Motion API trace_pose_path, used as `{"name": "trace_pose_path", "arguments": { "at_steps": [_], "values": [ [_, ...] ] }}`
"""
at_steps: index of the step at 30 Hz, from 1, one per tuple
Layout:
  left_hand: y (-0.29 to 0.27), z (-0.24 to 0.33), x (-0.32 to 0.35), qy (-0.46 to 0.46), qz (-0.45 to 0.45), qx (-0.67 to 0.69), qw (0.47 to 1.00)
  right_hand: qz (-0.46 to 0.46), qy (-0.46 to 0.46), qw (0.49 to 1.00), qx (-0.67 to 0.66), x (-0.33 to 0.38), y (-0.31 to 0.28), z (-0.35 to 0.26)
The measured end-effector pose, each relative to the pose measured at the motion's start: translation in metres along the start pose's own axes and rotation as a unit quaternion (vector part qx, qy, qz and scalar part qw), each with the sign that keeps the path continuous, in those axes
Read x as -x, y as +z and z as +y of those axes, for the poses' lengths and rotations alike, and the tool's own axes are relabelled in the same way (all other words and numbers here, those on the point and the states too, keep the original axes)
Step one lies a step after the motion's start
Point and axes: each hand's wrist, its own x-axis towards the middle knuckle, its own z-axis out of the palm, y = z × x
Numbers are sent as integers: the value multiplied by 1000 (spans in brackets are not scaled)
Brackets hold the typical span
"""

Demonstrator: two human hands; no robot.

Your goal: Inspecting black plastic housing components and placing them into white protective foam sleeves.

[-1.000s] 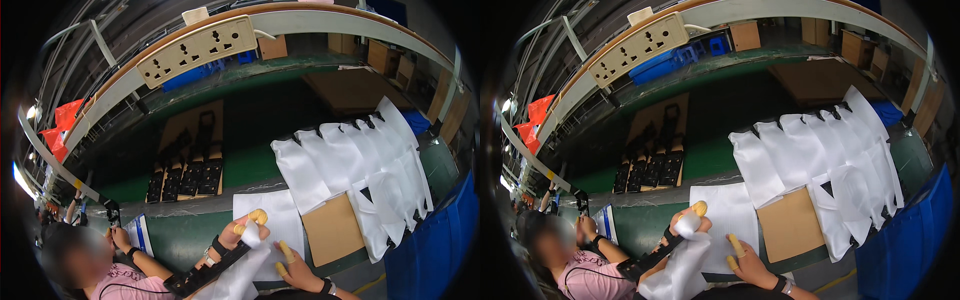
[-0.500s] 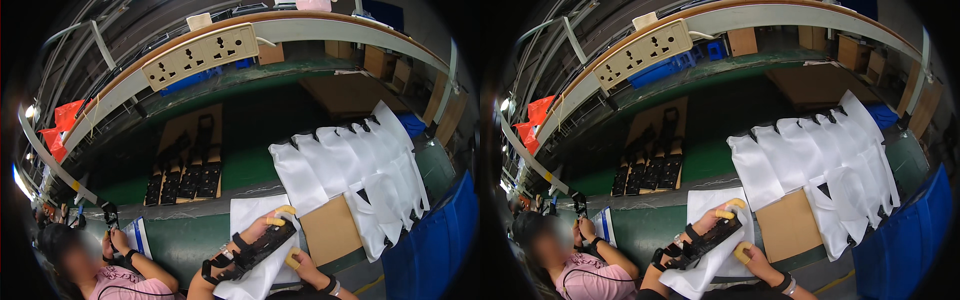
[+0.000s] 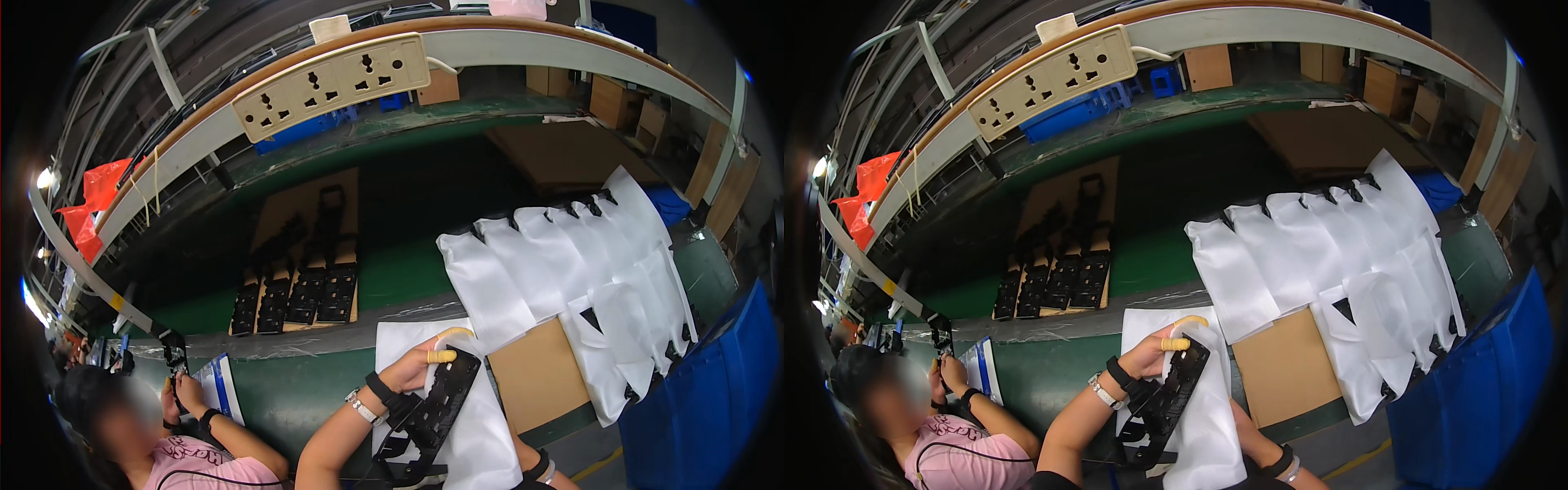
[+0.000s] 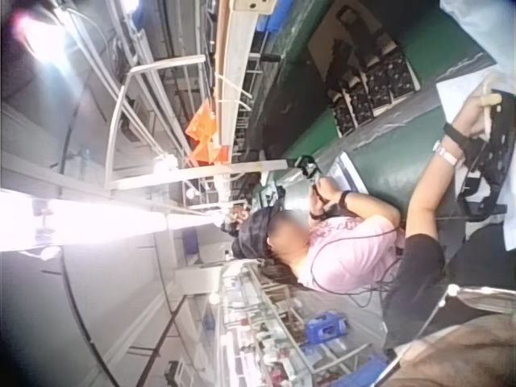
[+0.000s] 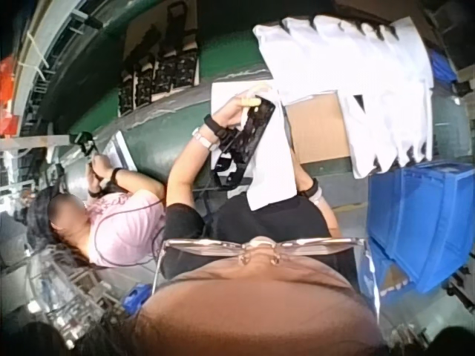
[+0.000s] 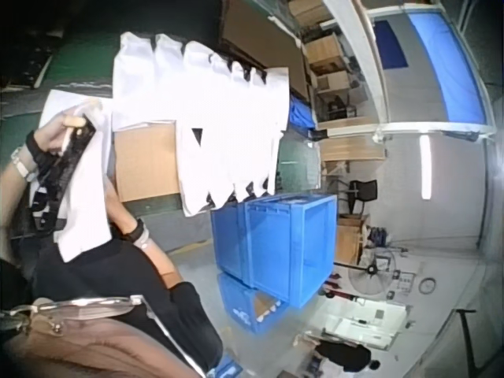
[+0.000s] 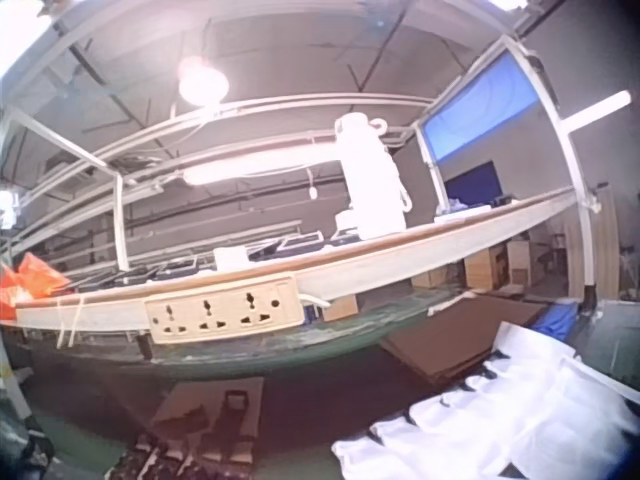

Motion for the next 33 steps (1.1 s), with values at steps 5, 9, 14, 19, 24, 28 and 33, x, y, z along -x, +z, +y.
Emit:
{"name": "trace_pose_path", "arguments": {
  "at_steps": [5, 9, 14, 19, 24, 28, 33],
  "values": [
    [1, 1, 3, -38, -39, 20, 998, -116, -41, 980, -155, -10, -10, 26],
    [-9, 18, 11, -18, -15, -222, 975, -13, -17, 996, -84, 2, -1, 16],
    [-5, 63, 12, 22, 95, -615, 783, 169, -216, 947, 167, -6, 8, 29],
    [24, 42, 26, 192, 260, -781, 534, 209, -217, 863, 406, -3, 19, 16],
    [69, -13, 65, 26, 267, -863, 428, 170, -245, 770, 563, -5, 21, 11],
    [50, -16, 65, 56, 281, -887, 362, 161, -236, 755, 591, -3, 25, 5],
    [30, 3, 61, -80, 267, -884, 374, 121, -240, 728, 631, 1, 19, 6]
  ]
}}
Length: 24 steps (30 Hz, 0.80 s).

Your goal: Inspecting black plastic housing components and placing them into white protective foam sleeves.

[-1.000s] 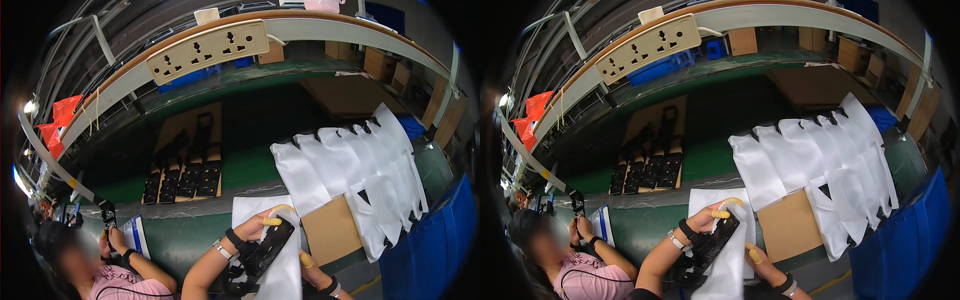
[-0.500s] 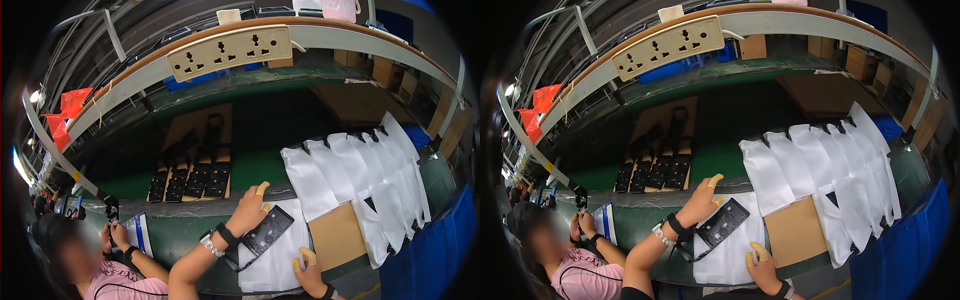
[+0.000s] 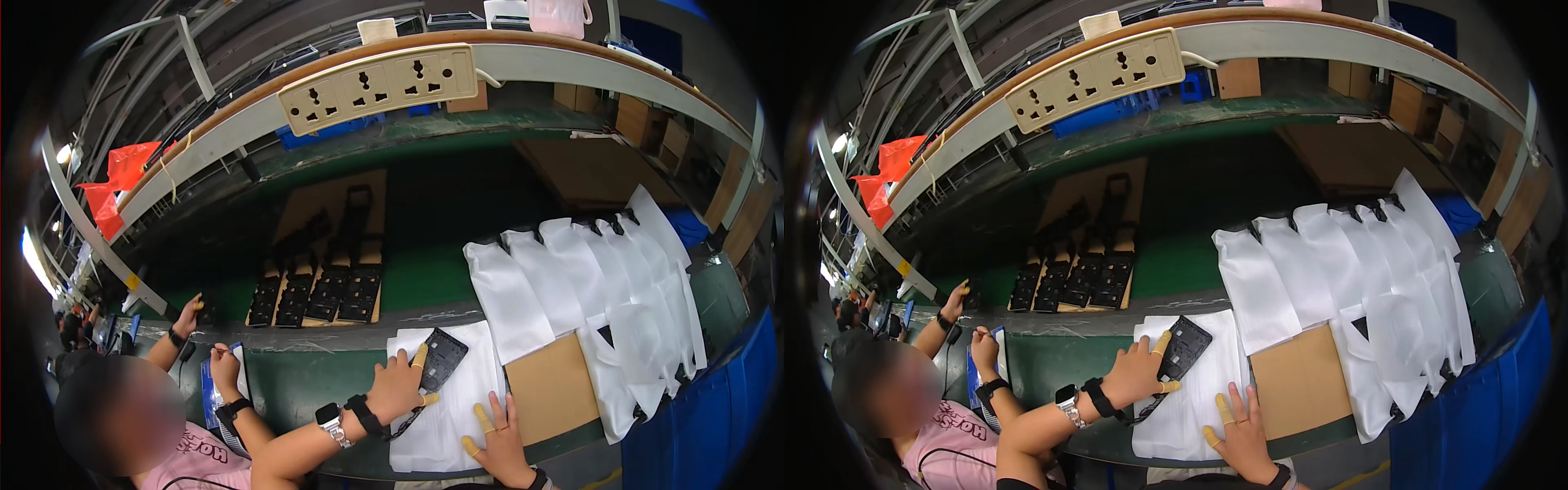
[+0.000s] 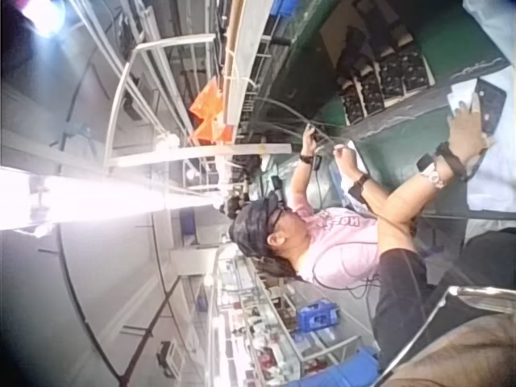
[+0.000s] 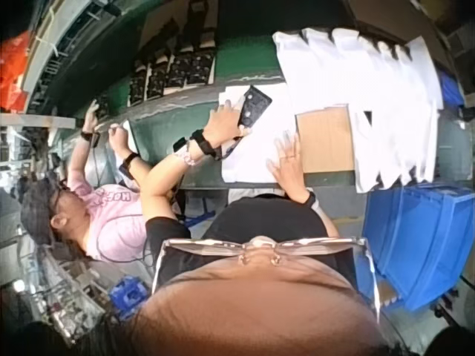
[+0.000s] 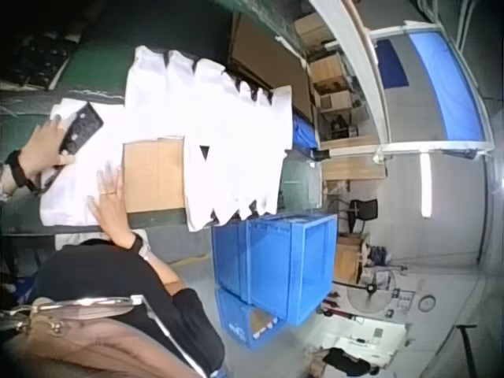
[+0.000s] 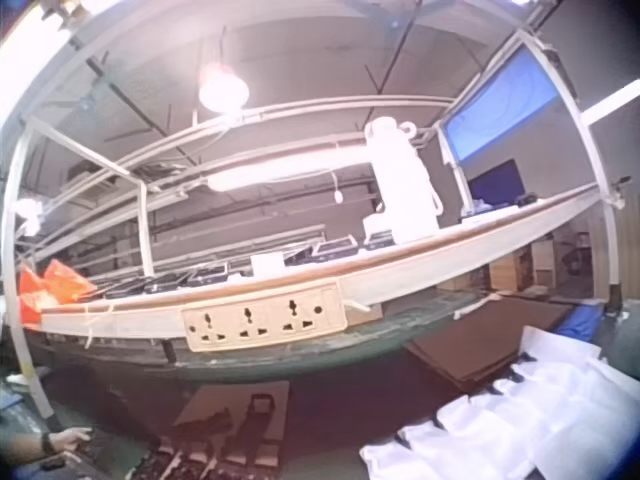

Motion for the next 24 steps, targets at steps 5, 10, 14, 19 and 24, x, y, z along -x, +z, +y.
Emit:
{"name": "trace_pose_path", "arguments": {
  "at_steps": [5, 10, 14, 19, 24],
  "values": [
    [-14, 5, 0, 63, -72, 9, 995, -37, -42, 998, 25, 1, 0, 5],
    [-19, 1, 4, 285, 4, 63, 957, -39, -39, 998, -19, -2, -1, 6],
    [-14, 4, 15, 225, -146, 16, 963, -40, -33, 998, -31, -4, -2, 5],
    [5, 46, 5, 43, 100, 70, 992, -36, -21, 999, -28, -4, -4, 5],
    [39, 56, 10, -23, 140, 159, 977, -19, -60, 997, -41, 2, 6, 15]
  ]
}}
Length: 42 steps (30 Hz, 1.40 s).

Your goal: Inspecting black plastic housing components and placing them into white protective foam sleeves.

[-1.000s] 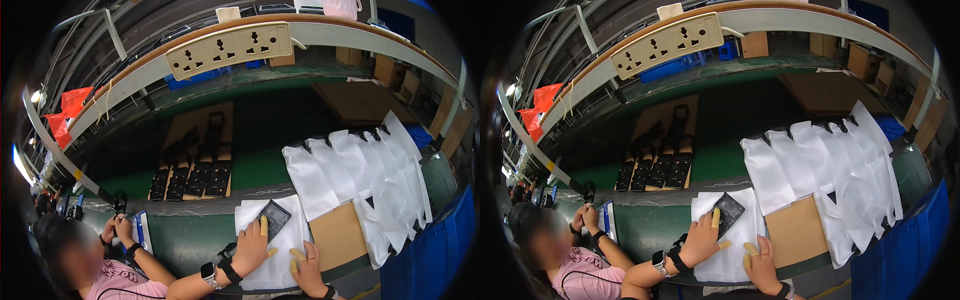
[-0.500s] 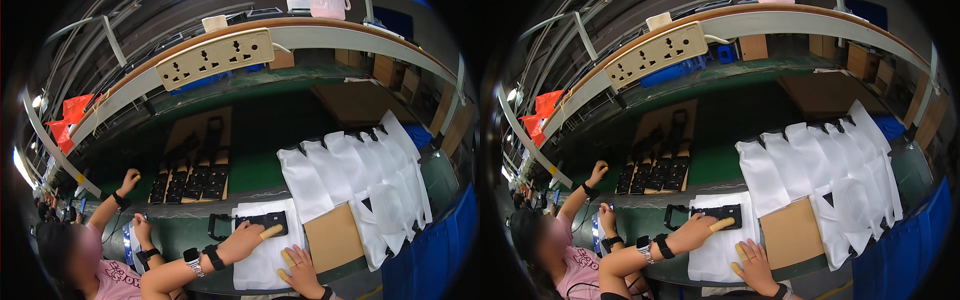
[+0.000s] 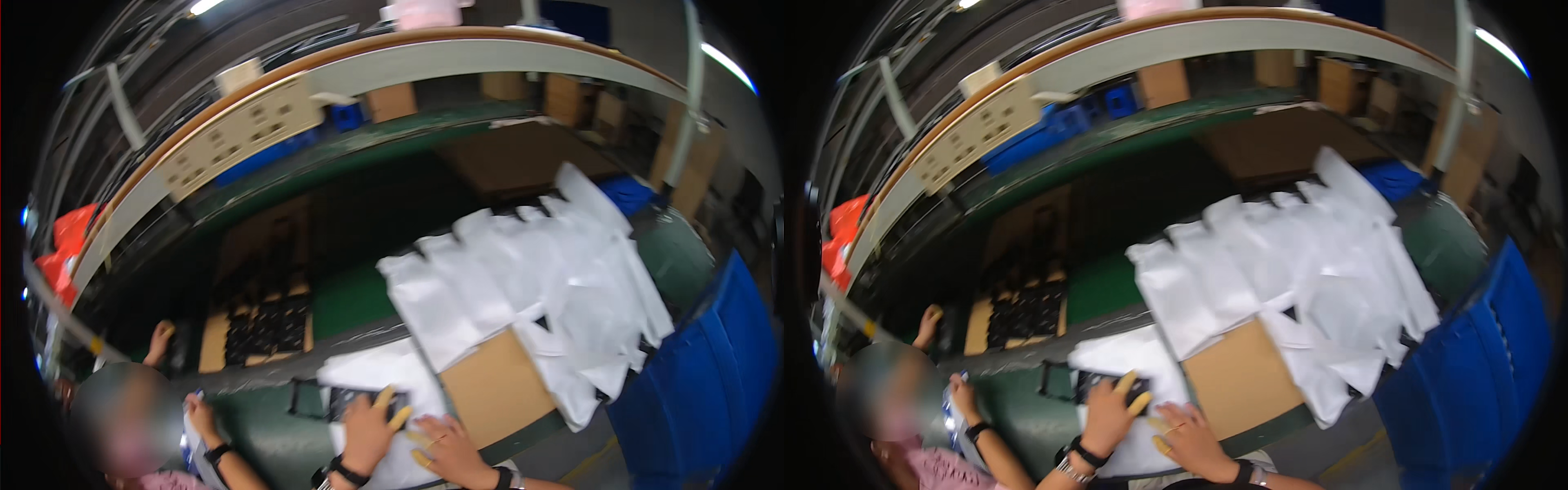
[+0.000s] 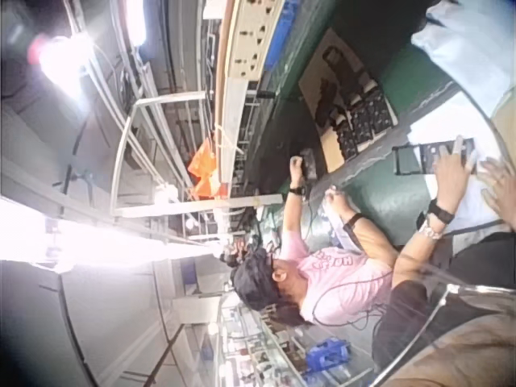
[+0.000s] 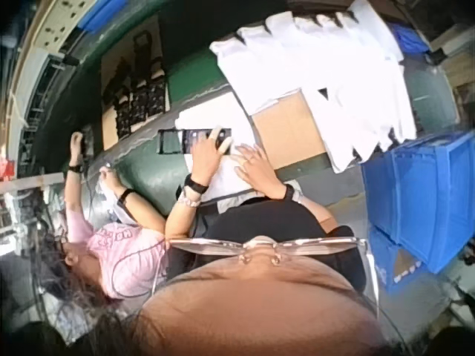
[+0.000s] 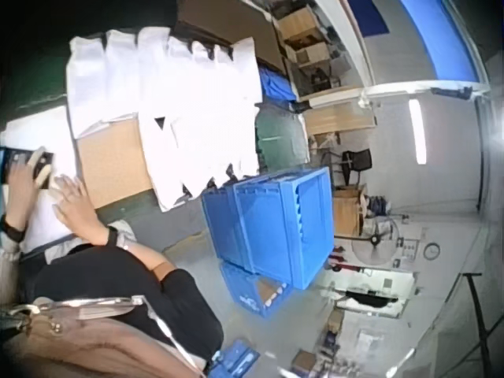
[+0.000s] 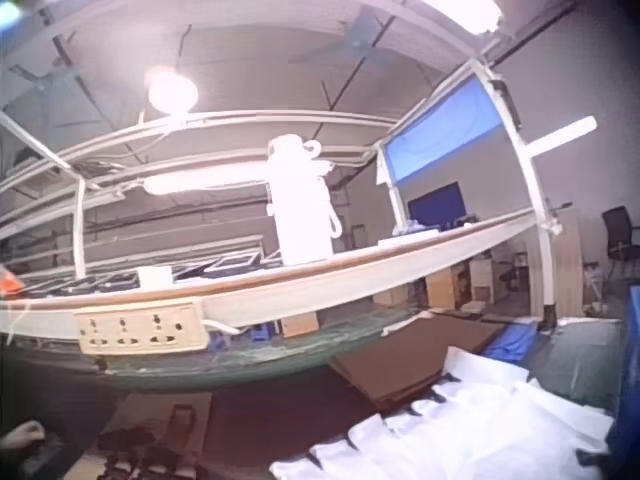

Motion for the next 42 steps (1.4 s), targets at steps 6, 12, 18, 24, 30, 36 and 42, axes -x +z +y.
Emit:
{"name": "trace_pose_path", "arguments": {
  "at_steps": [6, 12, 18, 24, 30, 36, 42],
  "values": [
    [-48, -3, 64, -38, -183, -92, 978, 36, -17, 998, -39, -1, 0, -6],
    [-30, -1, 109, -303, 60, -22, 951, 29, -4, 999, -21, 2, -8, -3],
    [-66, -18, 123, -300, 47, 54, 951, 0, -10, 1000, -14, 0, -5, -11],
    [-47, -55, 147, -122, 82, 819, 555, -27, -1, 999, -34, -9, -12, -20],
    [0, -68, 127, 79, -194, 946, 249, -22, 8, 1000, -12, -13, -26, -30],
    [-74, -26, 93, -143, -152, 972, 112, -34, 14, 999, -8, -15, -20, -27],
    [-114, -14, 73, -252, -161, 879, 371, -33, 14, 999, 11, -15, -19, -27]
  ]
}}
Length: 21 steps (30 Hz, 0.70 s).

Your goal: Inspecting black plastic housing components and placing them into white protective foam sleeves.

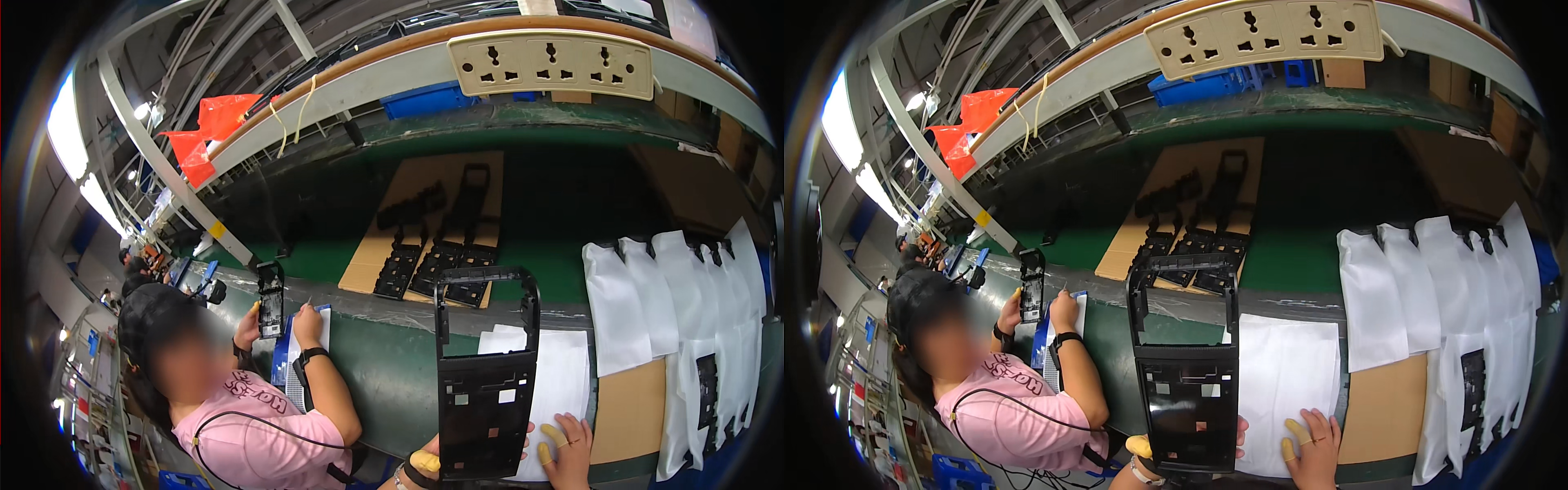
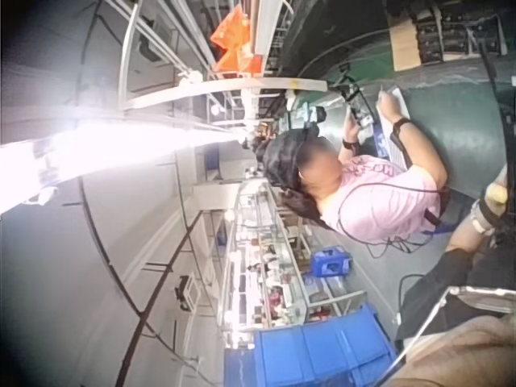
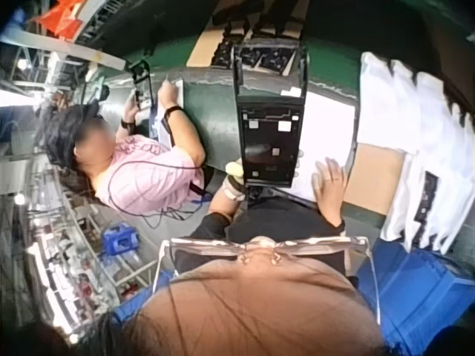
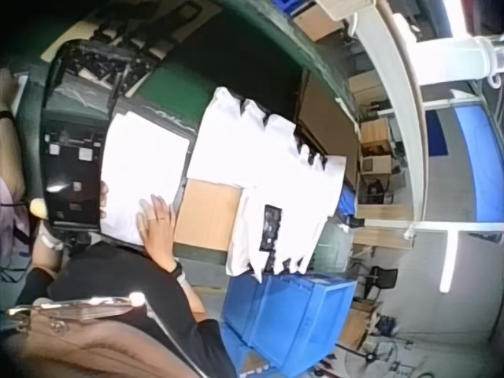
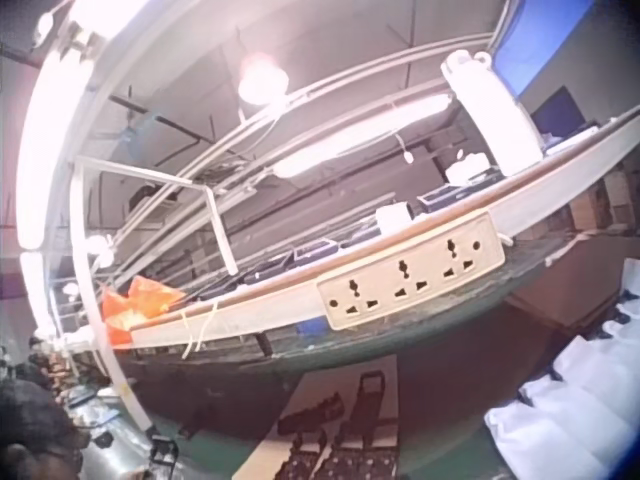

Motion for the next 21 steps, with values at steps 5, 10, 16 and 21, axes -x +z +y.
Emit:
{"name": "trace_pose_path", "arguments": {
  "at_steps": [5, 10, 16, 21],
  "values": [
    [-26, 3, -15, 124, -189, -25, 974, -14, 9, 1000, -17, -5, -2, -3],
    [24, 54, -36, 266, -274, -79, 921, -17, 7, 1000, -10, -3, 0, 0],
    [34, 50, -37, 282, -213, -42, 934, -24, 12, 1000, -9, -4, 0, -3],
    [40, 46, -43, 289, -166, -23, 942, -26, 8, 1000, -10, -4, -1, -1]
  ]
}}
